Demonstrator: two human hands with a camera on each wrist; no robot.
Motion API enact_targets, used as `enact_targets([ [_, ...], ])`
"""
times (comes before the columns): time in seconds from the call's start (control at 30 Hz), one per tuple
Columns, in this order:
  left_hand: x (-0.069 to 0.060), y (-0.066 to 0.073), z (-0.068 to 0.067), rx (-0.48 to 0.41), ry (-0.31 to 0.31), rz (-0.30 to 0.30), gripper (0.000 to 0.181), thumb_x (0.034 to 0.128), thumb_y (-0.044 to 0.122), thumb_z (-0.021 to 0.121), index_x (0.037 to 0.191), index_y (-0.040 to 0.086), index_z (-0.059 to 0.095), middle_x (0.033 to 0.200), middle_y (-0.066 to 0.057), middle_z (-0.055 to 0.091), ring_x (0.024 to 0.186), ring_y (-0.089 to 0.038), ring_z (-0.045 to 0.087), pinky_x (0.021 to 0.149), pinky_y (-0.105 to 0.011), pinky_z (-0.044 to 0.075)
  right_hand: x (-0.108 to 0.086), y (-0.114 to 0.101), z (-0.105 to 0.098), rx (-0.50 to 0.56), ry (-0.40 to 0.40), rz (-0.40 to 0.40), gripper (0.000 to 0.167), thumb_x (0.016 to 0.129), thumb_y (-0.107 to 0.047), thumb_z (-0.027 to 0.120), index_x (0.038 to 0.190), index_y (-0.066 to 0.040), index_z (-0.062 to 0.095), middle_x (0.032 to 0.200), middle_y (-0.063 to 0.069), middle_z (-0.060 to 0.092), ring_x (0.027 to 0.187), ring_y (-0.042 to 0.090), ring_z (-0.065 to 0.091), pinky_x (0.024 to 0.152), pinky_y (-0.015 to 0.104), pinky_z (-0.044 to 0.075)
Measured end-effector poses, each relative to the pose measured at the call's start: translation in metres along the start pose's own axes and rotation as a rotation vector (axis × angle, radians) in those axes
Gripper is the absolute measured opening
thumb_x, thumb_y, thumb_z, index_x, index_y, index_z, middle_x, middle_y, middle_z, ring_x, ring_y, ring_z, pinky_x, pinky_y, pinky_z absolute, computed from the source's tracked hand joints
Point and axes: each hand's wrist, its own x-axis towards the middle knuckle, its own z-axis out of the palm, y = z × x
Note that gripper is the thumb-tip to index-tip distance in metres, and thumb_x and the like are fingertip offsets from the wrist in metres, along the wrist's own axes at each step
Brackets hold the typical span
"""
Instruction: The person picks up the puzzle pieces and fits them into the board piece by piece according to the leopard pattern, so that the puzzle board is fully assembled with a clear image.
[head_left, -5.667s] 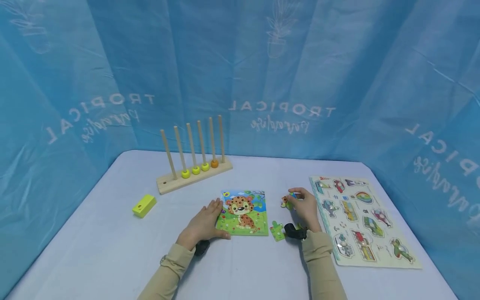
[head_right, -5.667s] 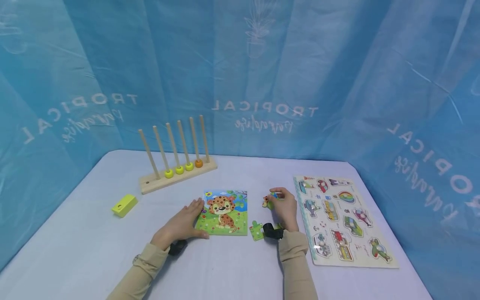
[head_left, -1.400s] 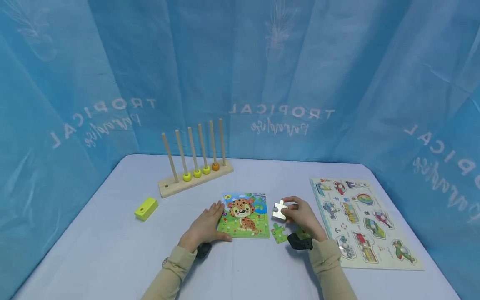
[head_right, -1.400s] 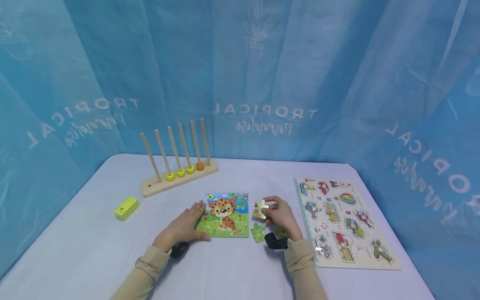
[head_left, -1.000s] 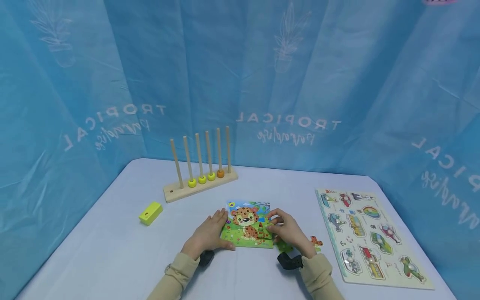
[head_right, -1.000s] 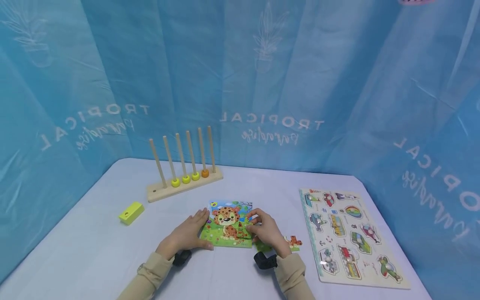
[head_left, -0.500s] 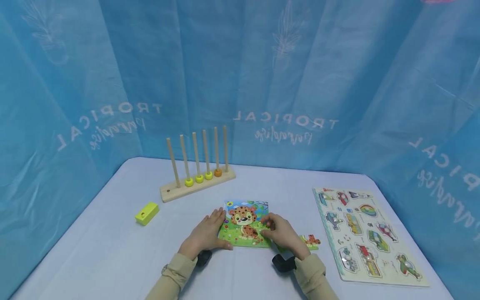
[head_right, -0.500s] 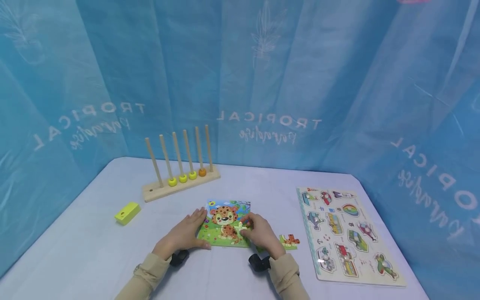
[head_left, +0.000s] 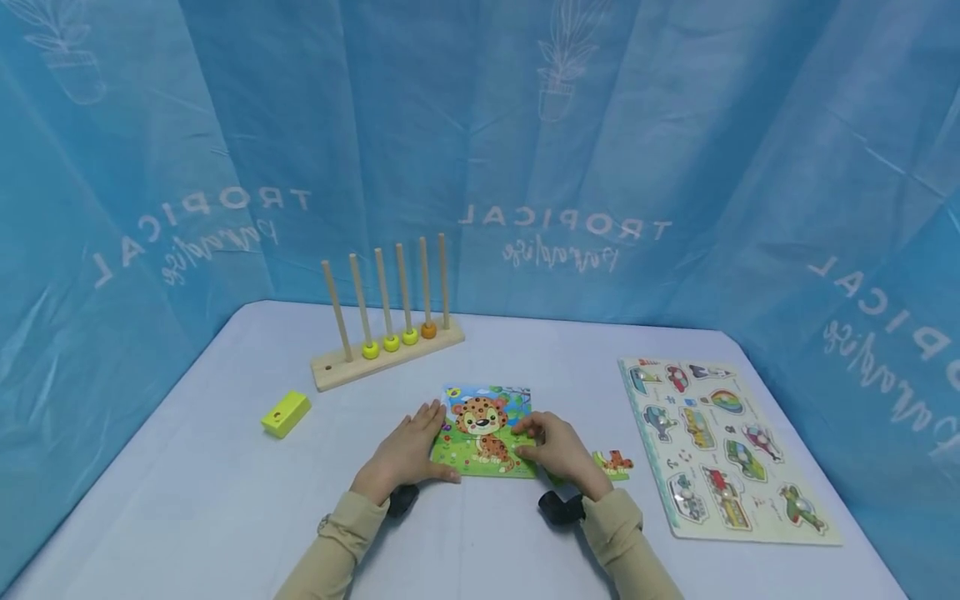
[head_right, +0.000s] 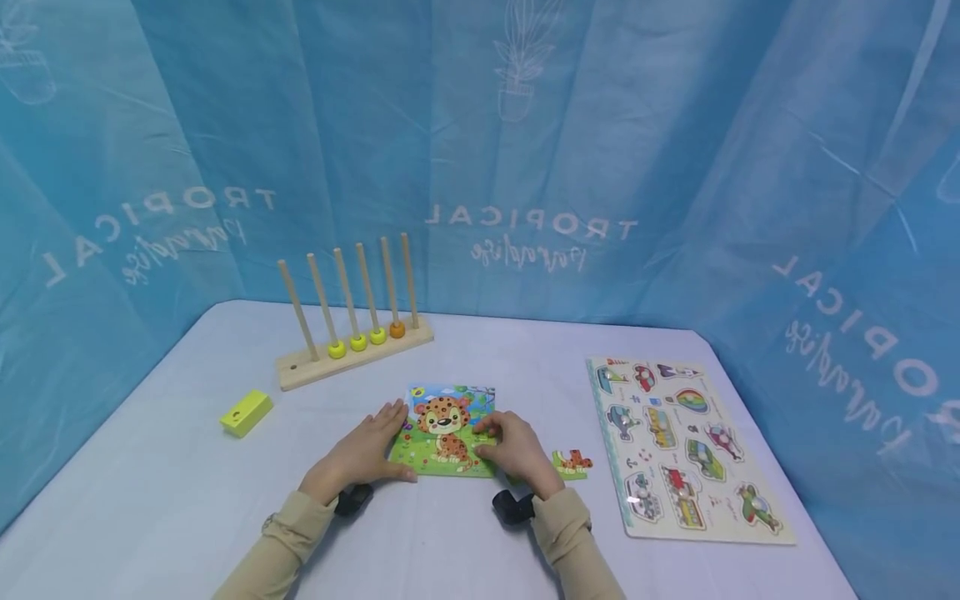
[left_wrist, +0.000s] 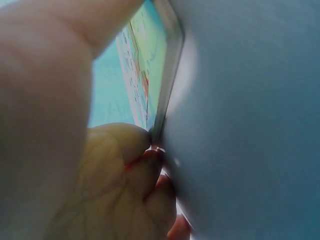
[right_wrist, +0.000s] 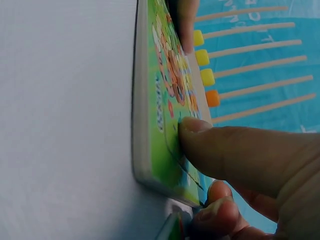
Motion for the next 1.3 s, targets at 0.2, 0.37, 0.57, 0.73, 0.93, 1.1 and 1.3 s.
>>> enact_targets([
  [0.2, 0.0, 0.001, -0.002, -0.003, 0.01, 0.001, 0.109, 0.0722, 0.05, 0.08, 0.15, -0.005, 0.027, 0.159, -0.023, 0.022, 0.148, -0.038, 0.021, 0.122, -0.052, 0.022, 0.002, 0.001, -0.001, 0.019, 0.002, -0.007, 0.023, 0.083, -0.008, 0.074, 0.105, -0.013, 0.067, 0.093, 0.005, 0.054, 0.073, 0.017, 0.044, 0.06, 0.027, 0.039],
  [0.37, -0.001, 0.001, -0.004, 0.006, -0.003, 0.0, 0.109, 0.0723, 0.051, 0.08, 0.15, -0.006, 0.027, 0.159, -0.024, 0.022, 0.148, -0.038, 0.021, 0.122, -0.052, 0.022, 0.002, 0.001, -0.001, 0.037, -0.01, -0.022, 0.024, 0.084, -0.009, 0.074, 0.107, -0.012, 0.066, 0.094, 0.005, 0.054, 0.073, 0.016, 0.045, 0.059, 0.026, 0.04],
  [0.57, 0.004, 0.0, -0.009, 0.023, 0.018, 0.015, 0.109, 0.0731, 0.05, 0.079, 0.15, -0.006, 0.026, 0.159, -0.023, 0.022, 0.148, -0.038, 0.02, 0.122, -0.052, 0.022, 0.004, 0.002, -0.013, 0.096, 0.043, -0.052, 0.019, 0.091, -0.012, 0.066, 0.11, -0.01, 0.066, 0.088, 0.005, 0.061, 0.067, 0.014, 0.054, 0.054, 0.025, 0.046],
  [0.73, 0.003, 0.002, -0.004, 0.017, 0.006, 0.01, 0.109, 0.0728, 0.051, 0.079, 0.15, -0.005, 0.027, 0.159, -0.023, 0.023, 0.148, -0.038, 0.021, 0.122, -0.052, 0.023, -0.002, 0.009, -0.034, 0.158, 0.168, 0.022, 0.021, 0.094, -0.012, 0.063, 0.114, -0.007, 0.066, 0.089, 0.007, 0.064, 0.07, 0.017, 0.059, 0.061, 0.026, 0.048],
  [0.93, -0.002, 0.002, 0.0, 0.012, 0.008, 0.004, 0.108, 0.0726, 0.051, 0.08, 0.15, -0.005, 0.028, 0.159, -0.022, 0.023, 0.148, -0.038, 0.022, 0.122, -0.051, 0.023, -0.01, 0.02, -0.059, 0.155, 0.236, 0.063, 0.024, 0.095, -0.012, 0.06, 0.117, -0.002, 0.064, 0.096, 0.011, 0.066, 0.085, 0.021, 0.063, 0.074, 0.025, 0.05],
  [1.1, 0.0, 0.001, -0.002, 0.025, -0.001, 0.004, 0.109, 0.0738, 0.052, 0.078, 0.15, -0.005, 0.025, 0.159, -0.023, 0.021, 0.148, -0.038, 0.021, 0.122, -0.052, 0.022, -0.02, 0.033, -0.078, 0.083, 0.231, 0.049, 0.028, 0.097, -0.018, 0.059, 0.12, -0.002, 0.063, 0.107, 0.014, 0.066, 0.097, 0.023, 0.062, 0.078, 0.027, 0.05],
  [1.3, 0.001, -0.001, -0.001, 0.038, -0.014, 0.009, 0.109, 0.0745, 0.053, 0.077, 0.151, -0.005, 0.024, 0.159, -0.023, 0.019, 0.148, -0.038, 0.02, 0.122, -0.052, 0.022, -0.041, 0.048, -0.093, -0.016, 0.191, 0.106, 0.035, 0.094, -0.016, 0.063, 0.125, -0.001, 0.059, 0.109, 0.016, 0.065, 0.098, 0.026, 0.06, 0.074, 0.03, 0.049],
])
